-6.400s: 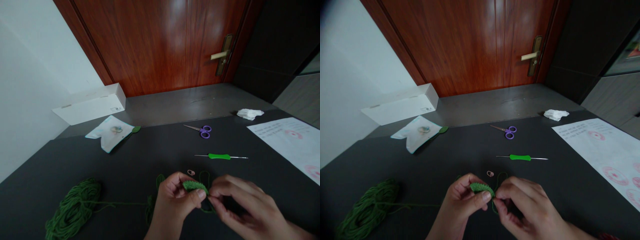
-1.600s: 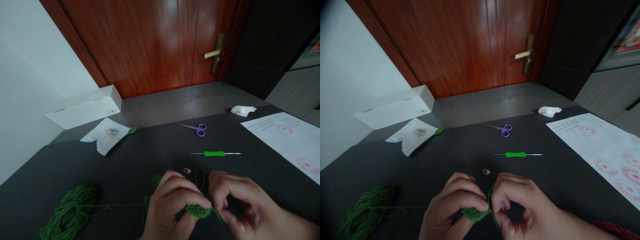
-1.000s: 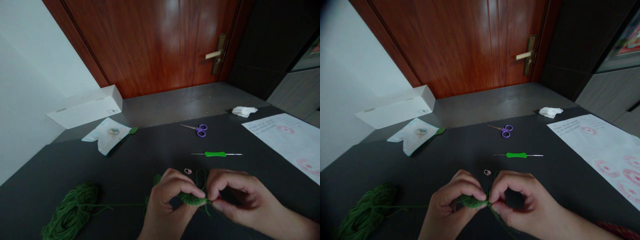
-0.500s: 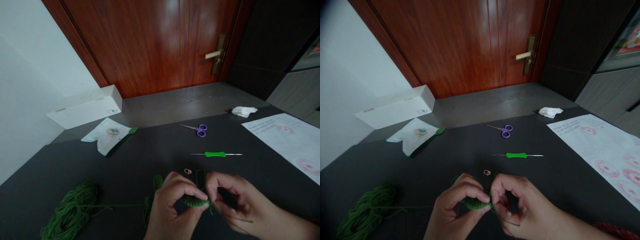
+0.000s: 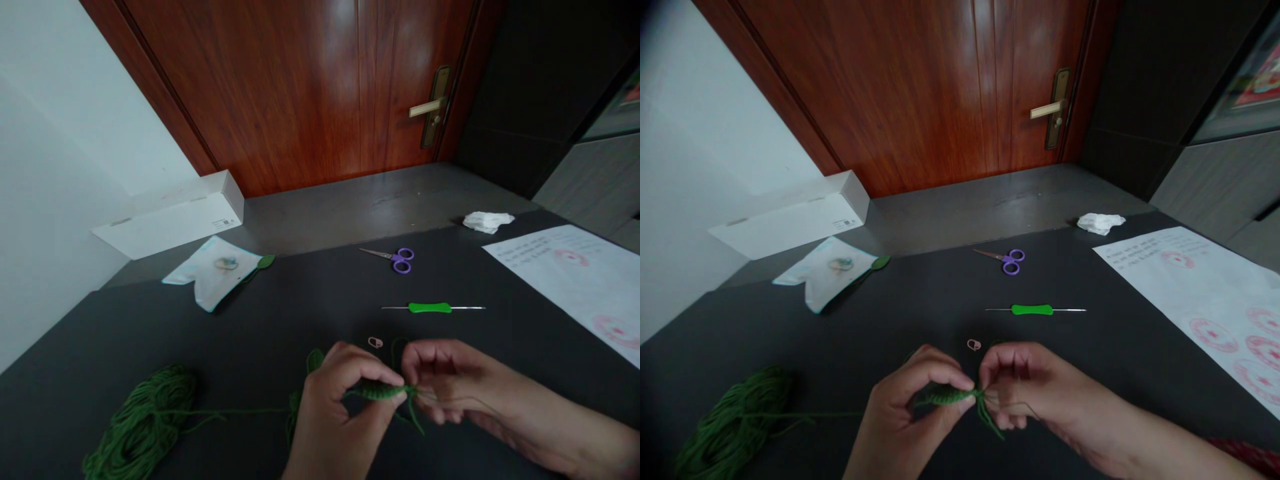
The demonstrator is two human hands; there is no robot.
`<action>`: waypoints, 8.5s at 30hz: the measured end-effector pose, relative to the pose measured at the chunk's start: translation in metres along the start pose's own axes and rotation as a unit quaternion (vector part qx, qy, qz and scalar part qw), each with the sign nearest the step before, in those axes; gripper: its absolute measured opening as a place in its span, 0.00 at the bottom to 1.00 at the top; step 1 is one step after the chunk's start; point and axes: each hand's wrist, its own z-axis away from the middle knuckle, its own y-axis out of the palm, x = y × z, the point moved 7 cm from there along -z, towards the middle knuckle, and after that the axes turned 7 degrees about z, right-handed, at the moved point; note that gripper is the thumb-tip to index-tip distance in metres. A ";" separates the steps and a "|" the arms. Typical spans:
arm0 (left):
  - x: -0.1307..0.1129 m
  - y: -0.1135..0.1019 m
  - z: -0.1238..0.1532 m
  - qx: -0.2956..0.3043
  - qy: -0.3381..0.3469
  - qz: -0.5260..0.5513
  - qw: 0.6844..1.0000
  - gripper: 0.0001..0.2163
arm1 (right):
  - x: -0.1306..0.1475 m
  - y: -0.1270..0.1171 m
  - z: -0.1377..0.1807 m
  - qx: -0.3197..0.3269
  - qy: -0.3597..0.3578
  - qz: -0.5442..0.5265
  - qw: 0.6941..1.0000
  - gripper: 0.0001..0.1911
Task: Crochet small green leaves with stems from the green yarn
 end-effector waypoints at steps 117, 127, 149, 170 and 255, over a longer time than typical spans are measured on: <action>0.042 0.014 0.010 -0.107 -0.235 0.344 0.903 0.02 | -0.006 0.001 -0.001 -0.080 -0.147 0.067 0.984 0.11; 0.042 0.007 0.008 -0.132 -0.215 0.332 0.909 0.02 | -0.012 -0.002 -0.004 -0.084 -0.140 0.053 0.985 0.12; 0.051 0.012 0.012 -0.120 -0.236 0.389 0.882 0.03 | -0.007 0.004 0.000 -0.094 -0.108 0.153 0.978 0.13; 0.053 0.010 0.009 -0.094 -0.240 0.379 0.889 0.05 | 0.000 -0.004 0.005 -0.124 -0.184 0.125 0.967 0.11; 0.049 0.006 0.003 -0.075 -0.249 0.234 0.937 0.10 | 0.016 -0.005 0.005 -0.170 -0.205 0.423 0.866 0.11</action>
